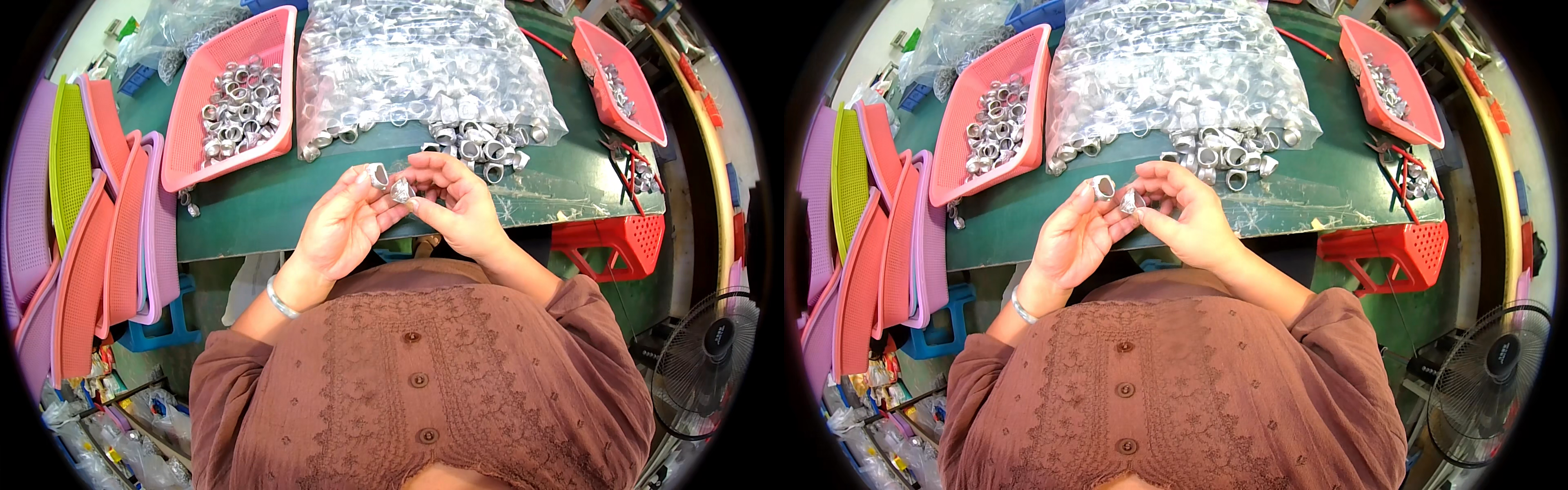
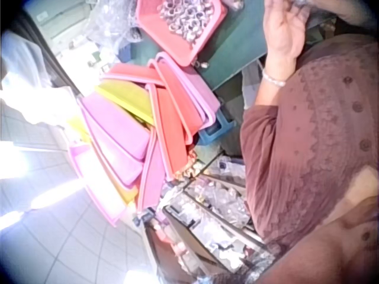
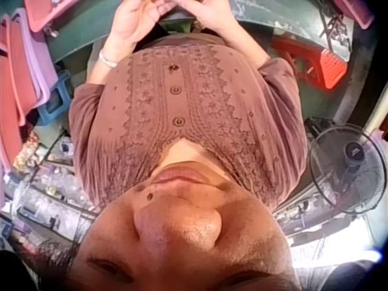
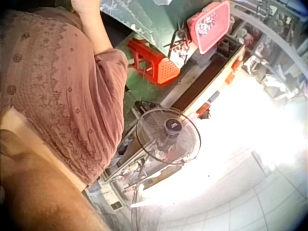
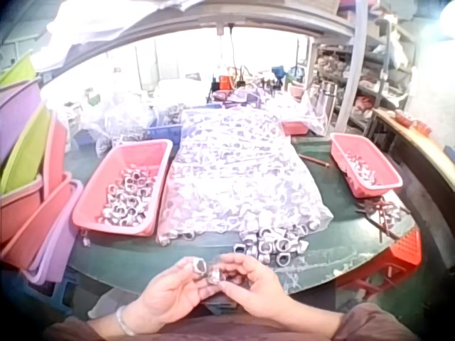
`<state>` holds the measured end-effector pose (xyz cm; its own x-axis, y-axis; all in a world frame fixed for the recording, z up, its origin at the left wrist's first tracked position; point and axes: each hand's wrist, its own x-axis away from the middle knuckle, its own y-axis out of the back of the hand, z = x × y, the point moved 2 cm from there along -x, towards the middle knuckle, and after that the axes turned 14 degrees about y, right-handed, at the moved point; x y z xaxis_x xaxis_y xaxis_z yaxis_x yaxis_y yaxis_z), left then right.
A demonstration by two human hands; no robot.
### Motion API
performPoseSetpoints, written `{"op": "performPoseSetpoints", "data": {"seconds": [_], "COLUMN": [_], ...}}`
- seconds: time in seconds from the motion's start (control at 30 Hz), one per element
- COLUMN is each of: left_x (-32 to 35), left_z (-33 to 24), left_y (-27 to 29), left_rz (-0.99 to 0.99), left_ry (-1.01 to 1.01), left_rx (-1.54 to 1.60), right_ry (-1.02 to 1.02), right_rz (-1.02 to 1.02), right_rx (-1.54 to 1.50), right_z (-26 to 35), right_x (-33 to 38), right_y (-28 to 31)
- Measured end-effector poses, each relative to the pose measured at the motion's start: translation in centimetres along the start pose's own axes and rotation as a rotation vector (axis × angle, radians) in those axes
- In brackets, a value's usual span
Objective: The person sits at a green workbench and repeatedly picks up small, silver, cylindrical metal parts from a plastic bag and a pink basket. They hold the parts in both hands, rotate them to inspect the surfaces, and then place them back onto the table or into the basket. The process is repetitive and involves handling the parts one at a time.
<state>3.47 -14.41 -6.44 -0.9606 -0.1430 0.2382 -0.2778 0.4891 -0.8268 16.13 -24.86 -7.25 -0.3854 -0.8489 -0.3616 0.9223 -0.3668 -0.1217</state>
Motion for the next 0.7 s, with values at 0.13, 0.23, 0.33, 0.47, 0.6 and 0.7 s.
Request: {"op": "performPoseSetpoints", "data": {"seconds": [0.13,0.23,0.33,0.47,0.6,0.7], "left_x": [-0.2,-0.3,-0.6,-0.9,-1.0,-1.0], "left_z": [0.0,0.1,0.4,0.6,0.6,0.8], "left_y": [0.1,0.4,1.1,0.9,0.6,1.0], "left_rz": [-0.043,-0.103,-0.157,-0.217,-0.227,-0.216], "left_ry": [0.003,0.016,0.020,0.043,0.059,0.043], "left_rx": [0.004,-0.018,-0.067,-0.130,-0.136,-0.178], "right_ry": [-0.065,-0.077,-0.093,-0.075,-0.026,0.010], "right_rz": [-0.036,-0.051,-0.071,-0.105,-0.123,-0.149], "right_rx": [-0.160,-0.247,-0.331,-0.387,-0.377,-0.374], "right_z": [0.2,0.3,0.5,0.6,0.9,1.1], "right_x": [0.0,0.1,0.2,0.4,0.6,0.6], "right_y": [0.2,0.6,1.3,2.2,3.2,3.9]}}
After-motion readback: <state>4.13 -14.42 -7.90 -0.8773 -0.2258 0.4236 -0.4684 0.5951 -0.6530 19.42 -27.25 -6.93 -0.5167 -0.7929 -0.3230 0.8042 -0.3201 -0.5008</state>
